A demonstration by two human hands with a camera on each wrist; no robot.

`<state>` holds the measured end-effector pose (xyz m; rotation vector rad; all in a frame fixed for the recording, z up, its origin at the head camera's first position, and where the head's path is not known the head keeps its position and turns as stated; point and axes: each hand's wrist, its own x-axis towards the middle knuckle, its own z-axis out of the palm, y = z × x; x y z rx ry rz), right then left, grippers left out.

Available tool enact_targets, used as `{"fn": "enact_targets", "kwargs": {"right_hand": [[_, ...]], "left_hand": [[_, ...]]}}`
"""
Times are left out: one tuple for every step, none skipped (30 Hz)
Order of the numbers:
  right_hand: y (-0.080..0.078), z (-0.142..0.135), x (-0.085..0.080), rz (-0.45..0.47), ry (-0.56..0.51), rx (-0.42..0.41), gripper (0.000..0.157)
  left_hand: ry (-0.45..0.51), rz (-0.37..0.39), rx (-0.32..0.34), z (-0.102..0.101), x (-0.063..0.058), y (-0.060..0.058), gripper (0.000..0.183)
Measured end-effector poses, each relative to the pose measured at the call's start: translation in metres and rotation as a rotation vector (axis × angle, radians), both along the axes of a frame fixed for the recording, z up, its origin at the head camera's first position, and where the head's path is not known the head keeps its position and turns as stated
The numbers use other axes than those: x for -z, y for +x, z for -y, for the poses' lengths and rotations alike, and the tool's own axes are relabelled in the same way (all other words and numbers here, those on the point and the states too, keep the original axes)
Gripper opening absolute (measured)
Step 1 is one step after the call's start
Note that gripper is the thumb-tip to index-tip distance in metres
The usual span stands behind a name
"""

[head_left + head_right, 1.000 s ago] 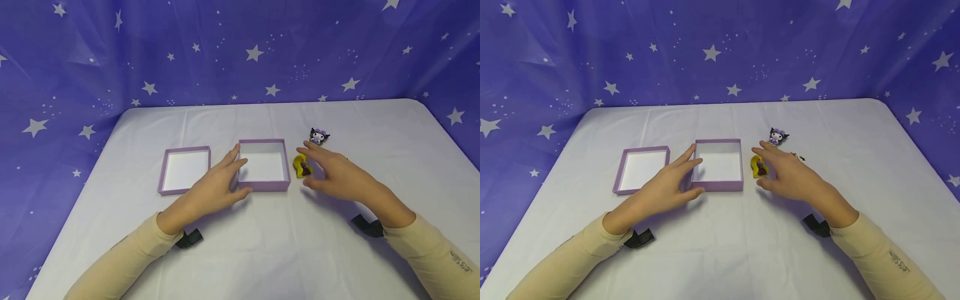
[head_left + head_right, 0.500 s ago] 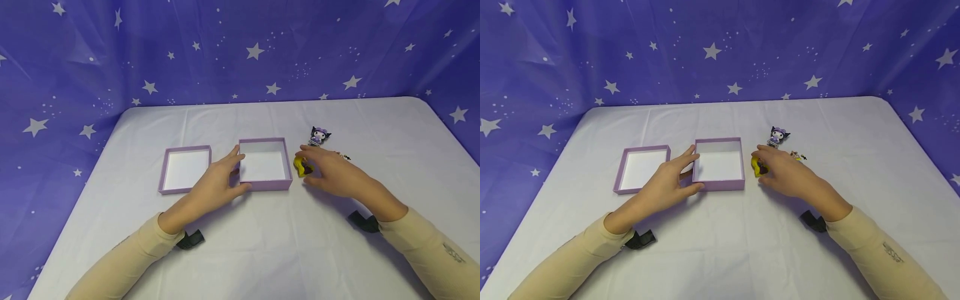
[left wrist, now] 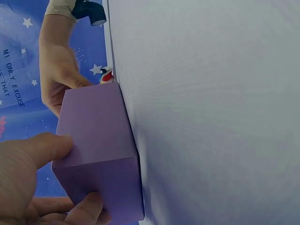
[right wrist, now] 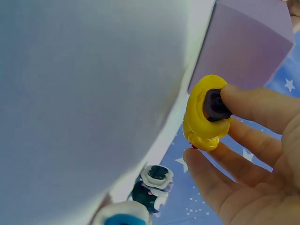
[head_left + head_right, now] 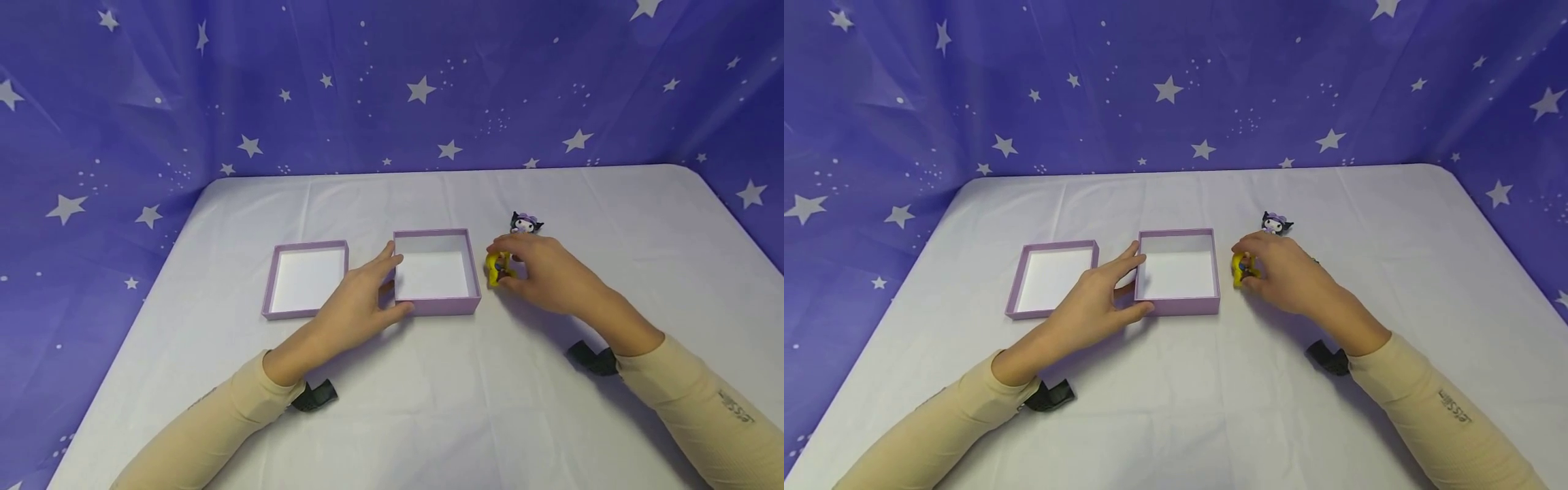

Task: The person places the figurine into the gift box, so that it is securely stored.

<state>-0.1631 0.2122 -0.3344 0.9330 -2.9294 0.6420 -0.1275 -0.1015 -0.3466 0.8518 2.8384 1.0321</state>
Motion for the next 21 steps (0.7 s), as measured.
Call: {"fn": "enact_targets", "kwargs": {"right_hand": [[0.000,0.000,-0.002,0.002,0.003,0.010,0.043],[0.000,0.000,-0.003,0.001,0.000,0.016,0.043],[0.000,0.000,-0.005,-0.002,0.000,0.023,0.043],[0.000,0.000,-0.007,-0.005,-0.004,0.028,0.043],[0.000,0.000,-0.009,-0.009,-0.007,0.032,0.043],[0.000,0.001,-0.011,-0.014,-0.013,0.036,0.043],[0.000,0.001,-0.013,-0.020,-0.020,0.036,0.043],[0.001,0.001,-0.015,-0.026,-0.029,0.036,0.042],[0.001,0.001,-0.017,-0.031,-0.037,0.036,0.042],[0.001,0.002,-0.019,-0.038,-0.047,0.033,0.042],[0.001,0.002,-0.020,-0.047,-0.055,0.030,0.043],[0.002,0.003,-0.022,-0.056,-0.065,0.026,0.043],[0.002,0.004,-0.023,-0.067,-0.074,0.021,0.043],[0.002,0.005,-0.024,-0.078,-0.082,0.015,0.043],[0.002,0.006,-0.025,-0.091,-0.088,0.009,0.043],[0.002,0.008,-0.027,-0.103,-0.093,0.002,0.044],[0.002,0.009,-0.028,-0.115,-0.095,-0.002,0.043],[0.002,0.011,-0.029,-0.124,-0.097,-0.008,0.043],[0.002,0.013,-0.030,-0.130,-0.097,-0.011,0.043],[0.002,0.015,-0.031,-0.133,-0.097,-0.013,0.043],[0.003,0.016,-0.032,-0.135,-0.096,-0.015,0.043]], "left_hand": [[-0.003,-0.002,-0.001,0.000,0.000,0.000,0.076],[-0.006,-0.005,0.000,0.000,0.000,0.000,0.076],[-0.008,-0.007,0.000,0.000,0.000,0.000,0.076],[-0.011,-0.008,0.000,0.000,0.000,0.000,0.076],[-0.014,-0.010,0.001,0.000,0.000,0.000,0.076],[-0.014,-0.012,0.002,0.000,0.000,0.000,0.076],[-0.016,-0.013,0.002,0.000,0.000,0.000,0.076],[-0.018,-0.013,0.003,0.000,0.000,0.000,0.076],[-0.020,-0.014,0.002,0.000,0.000,0.000,0.076],[-0.022,-0.014,0.002,-0.001,0.000,0.000,0.076],[-0.023,-0.014,0.002,-0.001,0.000,0.000,0.076],[-0.024,-0.014,0.003,-0.001,-0.001,0.000,0.076],[-0.026,-0.014,0.002,-0.001,-0.001,0.000,0.076],[-0.027,-0.015,0.001,-0.001,-0.001,0.001,0.076],[-0.026,-0.015,0.001,-0.001,-0.001,0.001,0.075],[-0.024,-0.014,0.001,-0.001,-0.001,0.001,0.075],[-0.021,-0.014,0.002,-0.001,-0.001,0.001,0.075],[-0.018,-0.013,0.001,-0.001,-0.001,0.001,0.075],[-0.016,-0.012,0.001,-0.001,-0.001,0.001,0.075],[-0.015,-0.011,0.001,-0.001,-0.001,0.001,0.075],[-0.013,-0.008,0.002,-0.001,-0.001,0.001,0.075]]}}
